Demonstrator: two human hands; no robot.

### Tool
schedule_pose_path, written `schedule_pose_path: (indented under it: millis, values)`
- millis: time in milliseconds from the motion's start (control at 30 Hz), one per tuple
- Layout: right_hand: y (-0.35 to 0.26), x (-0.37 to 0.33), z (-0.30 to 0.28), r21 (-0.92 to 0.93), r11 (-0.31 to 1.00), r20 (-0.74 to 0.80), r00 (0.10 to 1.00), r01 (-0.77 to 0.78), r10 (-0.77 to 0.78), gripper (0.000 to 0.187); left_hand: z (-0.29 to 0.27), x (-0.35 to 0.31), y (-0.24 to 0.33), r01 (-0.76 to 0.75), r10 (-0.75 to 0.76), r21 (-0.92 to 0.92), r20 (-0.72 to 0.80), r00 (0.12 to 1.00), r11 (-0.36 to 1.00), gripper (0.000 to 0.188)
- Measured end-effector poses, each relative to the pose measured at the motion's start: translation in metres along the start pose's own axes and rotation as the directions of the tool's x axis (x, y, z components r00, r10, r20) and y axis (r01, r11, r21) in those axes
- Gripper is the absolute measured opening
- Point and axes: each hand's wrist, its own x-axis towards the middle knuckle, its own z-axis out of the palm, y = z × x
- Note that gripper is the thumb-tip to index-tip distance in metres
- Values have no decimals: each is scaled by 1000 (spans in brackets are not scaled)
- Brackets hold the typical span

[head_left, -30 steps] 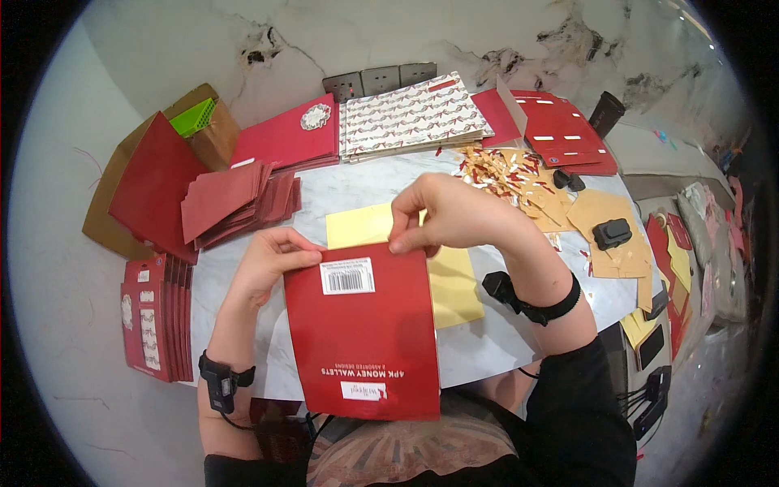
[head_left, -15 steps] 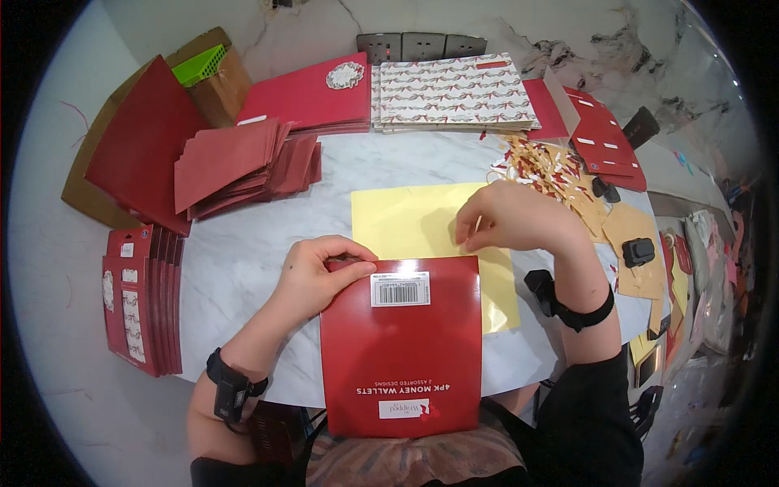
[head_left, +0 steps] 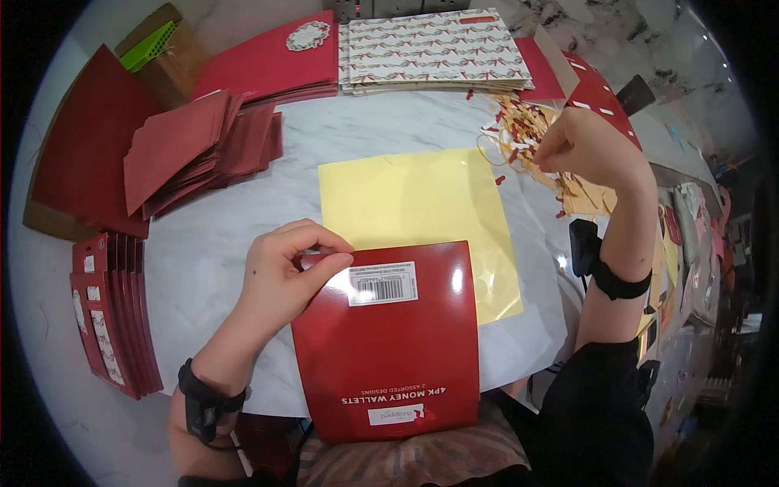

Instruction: Assembling paper money wallets by folding the outer folder and inserting the inner card.

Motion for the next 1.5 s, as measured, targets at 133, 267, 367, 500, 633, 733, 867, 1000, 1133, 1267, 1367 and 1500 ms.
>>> schedule_pose_path:
  millis: [133, 267, 367, 500, 633, 733, 867, 1000, 1133, 1267, 1367, 1500]
  values:
    - [-3, -1, 0, 10, 1000, -25, 1000, -3, 4, 15, 3, 0, 0, 33, -32, -69, 14, 999, 997, 7]
    - [-11, 1, 6, 78, 996, -46, 998, 44, -40, 14, 3, 0, 0, -19, 19, -61, 2, 1000, 998, 6]
    - [-27, -1, 5, -19, 998, -72, 995, 67, -68, 15, 3, 2, -3, -50, 50, -32, 7, 999, 998, 6]
    - [-36, -18, -6, 26, 982, -110, 977, 188, -184, 16, 4, 3, -6, -73, 73, 15, -2, 997, 997, 9]
    - [-27, -12, -13, -270, 933, -272, 911, 238, -311, 17, 0, 1, -8, -56, 56, 14, -16, 998, 998, 10]
    - [-24, -10, 19, -640, 750, -174, 918, 169, -355, 30, -1, 2, -8, -68, 69, 53, -13, 998, 996, 11]
    - [-32, -27, 67, -552, 761, -40, 901, 340, -432, 42, 1, 3, -8, -93, 94, 38, -3, 996, 995, 11]
    - [-37, -36, 77, -517, 776, -92, 878, 362, -470, 37, 0, 0, -9, -99, 100, 75, -16, 995, 992, 11]
    - [-45, -36, 69, -510, 743, -65, 842, 434, -536, 19, 0, 1, -8, -57, 58, 67, -17, 998, 996, 11]
    - [-65, -10, 77, -493, 664, -149, 698, 562, -701, 4, 1, 3, -12, -74, 75, 66, -14, 997, 995, 11]
    - [-61, 4, 81, -550, 584, -128, 631, 597, -765, 7, 1, 3, -12, -87, 88, 55, -13, 996, 995, 11]
    - [-59, 6, 81, -477, 610, -87, 657, 632, -749, 8, -1, 2, -3, 17, -17, 21, 26, 999, 1000, 8]
